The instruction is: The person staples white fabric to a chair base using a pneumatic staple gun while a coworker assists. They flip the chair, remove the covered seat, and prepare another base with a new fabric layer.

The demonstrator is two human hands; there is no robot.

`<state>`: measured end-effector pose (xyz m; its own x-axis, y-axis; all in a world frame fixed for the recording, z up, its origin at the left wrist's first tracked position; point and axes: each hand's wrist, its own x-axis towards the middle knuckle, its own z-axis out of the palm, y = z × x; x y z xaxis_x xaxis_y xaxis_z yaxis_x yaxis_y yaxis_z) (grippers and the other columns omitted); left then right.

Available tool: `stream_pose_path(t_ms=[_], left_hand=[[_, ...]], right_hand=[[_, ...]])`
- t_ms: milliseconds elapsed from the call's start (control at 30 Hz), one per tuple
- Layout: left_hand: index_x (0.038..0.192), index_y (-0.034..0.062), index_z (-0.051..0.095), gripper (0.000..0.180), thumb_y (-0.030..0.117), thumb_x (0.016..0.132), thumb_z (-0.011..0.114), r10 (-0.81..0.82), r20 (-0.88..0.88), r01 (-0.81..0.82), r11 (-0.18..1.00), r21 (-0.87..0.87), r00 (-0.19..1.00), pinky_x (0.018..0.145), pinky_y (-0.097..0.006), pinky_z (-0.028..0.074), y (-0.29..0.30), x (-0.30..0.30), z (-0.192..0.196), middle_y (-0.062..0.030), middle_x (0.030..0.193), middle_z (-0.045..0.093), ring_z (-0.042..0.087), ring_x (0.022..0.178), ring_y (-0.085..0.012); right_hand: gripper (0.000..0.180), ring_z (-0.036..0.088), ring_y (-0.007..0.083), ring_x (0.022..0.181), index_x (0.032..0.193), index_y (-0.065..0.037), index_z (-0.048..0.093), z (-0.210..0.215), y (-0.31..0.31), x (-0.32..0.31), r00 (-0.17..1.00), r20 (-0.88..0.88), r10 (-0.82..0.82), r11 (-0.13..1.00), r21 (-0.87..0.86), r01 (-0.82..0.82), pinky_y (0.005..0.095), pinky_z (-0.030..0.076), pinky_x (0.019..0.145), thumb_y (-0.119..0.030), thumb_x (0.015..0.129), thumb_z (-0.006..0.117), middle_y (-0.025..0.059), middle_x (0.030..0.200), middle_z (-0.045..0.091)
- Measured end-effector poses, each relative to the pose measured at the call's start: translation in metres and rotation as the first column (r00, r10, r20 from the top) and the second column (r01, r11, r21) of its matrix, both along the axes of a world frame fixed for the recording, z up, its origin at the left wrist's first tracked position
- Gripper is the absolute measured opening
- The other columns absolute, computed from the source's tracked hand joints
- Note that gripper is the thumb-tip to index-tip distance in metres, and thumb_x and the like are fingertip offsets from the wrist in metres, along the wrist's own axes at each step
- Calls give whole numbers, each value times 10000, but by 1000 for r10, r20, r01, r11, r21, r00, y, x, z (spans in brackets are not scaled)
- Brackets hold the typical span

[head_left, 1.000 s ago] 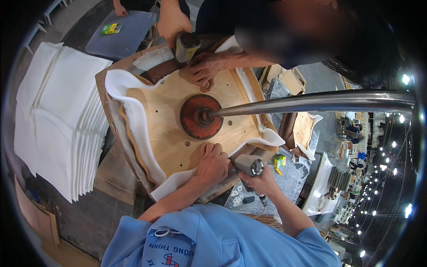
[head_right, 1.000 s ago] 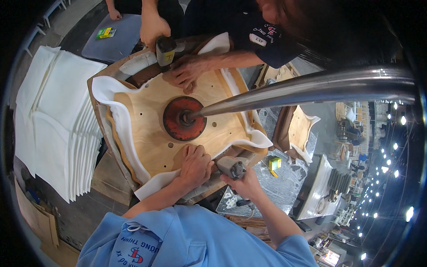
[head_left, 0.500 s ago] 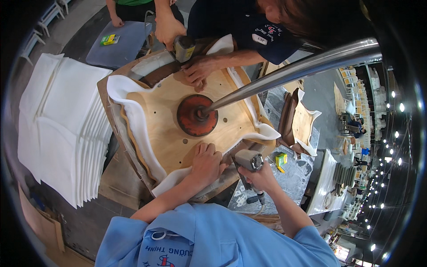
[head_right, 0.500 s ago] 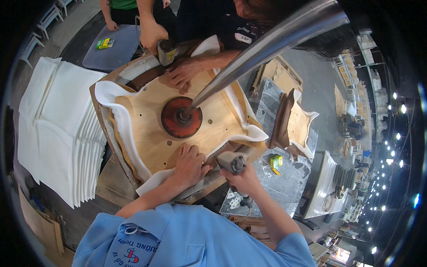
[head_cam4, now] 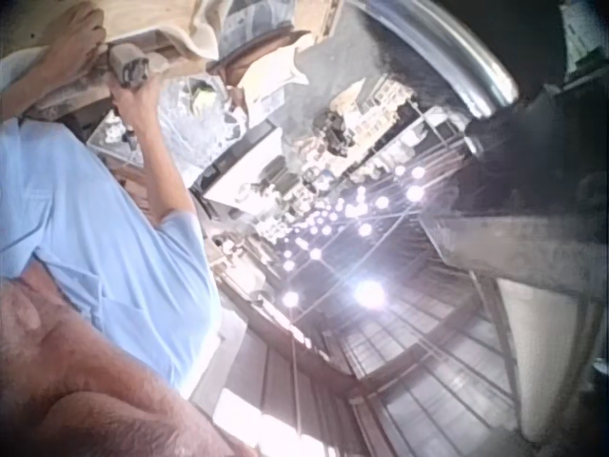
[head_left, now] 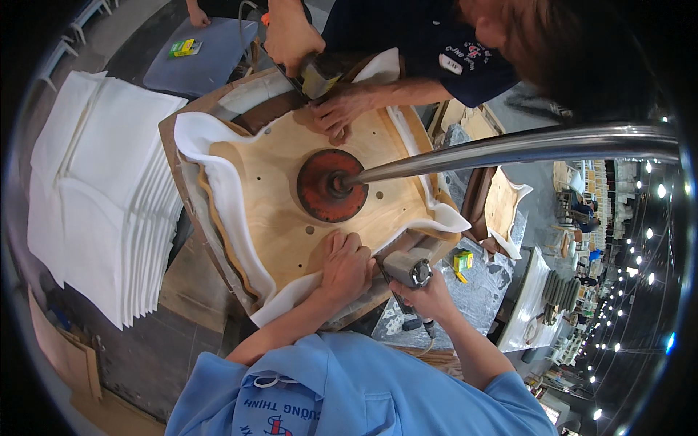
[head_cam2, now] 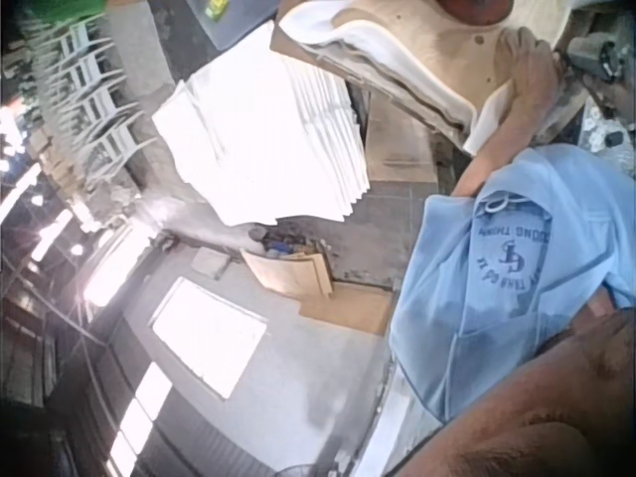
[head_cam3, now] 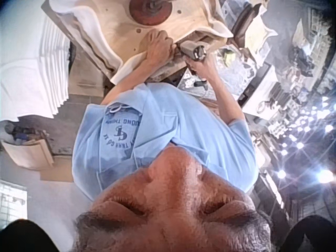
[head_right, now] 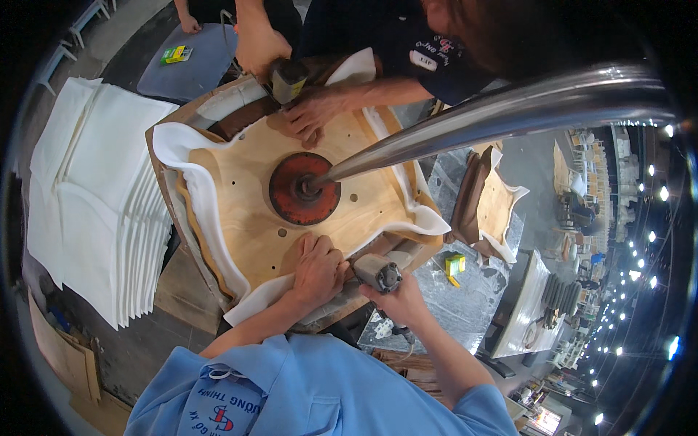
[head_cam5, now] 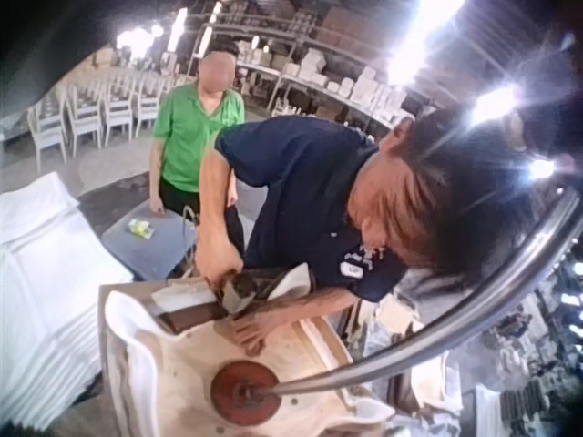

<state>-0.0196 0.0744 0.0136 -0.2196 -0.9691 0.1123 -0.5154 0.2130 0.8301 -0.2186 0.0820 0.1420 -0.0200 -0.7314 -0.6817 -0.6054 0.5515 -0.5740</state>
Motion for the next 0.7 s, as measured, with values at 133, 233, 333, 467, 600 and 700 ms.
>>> stream_pose_path(t_ms=[133,233,333,467,600,700], left_hand=[[816,56,726,122,146,857,797,16,1,-16,1000,-17,1000,1122,-579,390,0,-2,0,-159,1033,591,523,1142,-407],[858,55,730,105,133,856,800,7,3,-7,999,-36,1000,1096,-580,402,0,-4,3,-160,1046,599,533,1138,-406],[919,62,738,142,151,854,829,19,5,-19,1000,-21,1000,1062,-564,418,-5,-1,6,-155,1070,611,544,1131,-397],[976,79,756,256,243,839,897,74,27,-74,997,14,997,1029,-531,428,-1,24,43,-138,1097,624,555,1133,-377],[1016,85,791,345,359,841,907,-36,208,27,998,48,977,1044,-524,418,26,31,27,-118,1107,635,558,1155,-347],[1030,86,805,369,381,834,910,-21,241,19,1000,8,970,1048,-523,412,22,23,24,-118,1113,636,554,1173,-345]], right_hand=[[573,761,222,1009,1437,-30,711,-5,-1,1,999,1,49,997,-53,-49,392,606,926,-212,927,900,131,1136,815],[552,761,241,1060,1406,-27,720,-6,-4,3,995,-36,94,986,-137,-98,405,598,969,-217,922,905,138,1154,817],[536,762,214,903,1376,-15,722,-2,-6,9,986,-92,136,973,-174,-150,393,613,845,-215,917,914,120,1096,809],[499,702,150,704,1366,-12,719,8,2,-2,998,10,-59,995,-77,60,350,576,661,-186,936,906,74,1003,786],[513,666,116,669,1421,-31,709,1,28,-5,987,99,-125,987,-89,134,308,543,600,-163,959,888,36,915,754],[542,669,113,672,1442,-30,702,4,27,2,987,111,-114,989,-81,123,306,551,605,-178,957,894,37,915,756]])
